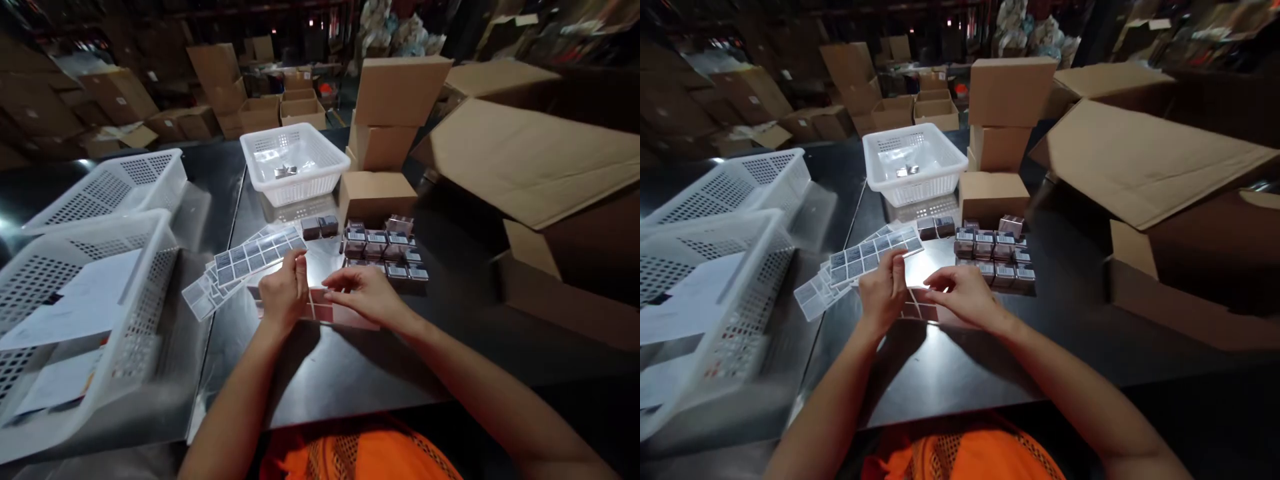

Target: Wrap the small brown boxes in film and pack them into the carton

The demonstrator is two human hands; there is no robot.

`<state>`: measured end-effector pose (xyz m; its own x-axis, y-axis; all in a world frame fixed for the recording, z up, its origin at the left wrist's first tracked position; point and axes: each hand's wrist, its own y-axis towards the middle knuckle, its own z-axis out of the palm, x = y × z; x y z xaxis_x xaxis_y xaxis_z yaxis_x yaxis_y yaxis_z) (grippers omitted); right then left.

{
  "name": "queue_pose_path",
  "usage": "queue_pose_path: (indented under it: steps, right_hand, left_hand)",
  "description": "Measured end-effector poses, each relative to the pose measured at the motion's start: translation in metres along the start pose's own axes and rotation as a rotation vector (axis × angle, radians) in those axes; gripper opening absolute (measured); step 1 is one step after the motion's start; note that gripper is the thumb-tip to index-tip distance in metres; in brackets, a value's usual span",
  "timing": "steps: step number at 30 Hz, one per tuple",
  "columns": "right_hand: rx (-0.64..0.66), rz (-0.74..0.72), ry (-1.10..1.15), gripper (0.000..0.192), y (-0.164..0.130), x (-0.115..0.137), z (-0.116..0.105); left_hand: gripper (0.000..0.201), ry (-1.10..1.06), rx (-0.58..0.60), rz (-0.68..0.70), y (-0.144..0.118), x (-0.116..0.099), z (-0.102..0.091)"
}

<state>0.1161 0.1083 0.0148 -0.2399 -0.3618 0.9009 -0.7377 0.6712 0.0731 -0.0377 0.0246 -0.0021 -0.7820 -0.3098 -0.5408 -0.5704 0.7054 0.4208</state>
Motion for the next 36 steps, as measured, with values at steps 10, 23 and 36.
queue_pose_path:
  steps: [10, 23, 36]
  right_hand:
    - [-0.029, 0.044, -0.057, 0.009, -0.005, -0.013, 0.000]
    - [-0.212, -0.657, -0.469, 0.009, -0.033, -0.031, 0.010]
    - [-0.567, -0.301, -0.484, 0.021, 0.037, -0.016, -0.087]
  left_hand:
    - [0.032, 0.074, 0.064, -0.063, -0.003, -0.005, 0.007]
    - [0.035, 0.096, 0.088, -0.164, 0.001, -0.003, 0.011]
    - [0.034, 0.271, 0.388, -0.109, 0.005, -0.007, 0.010]
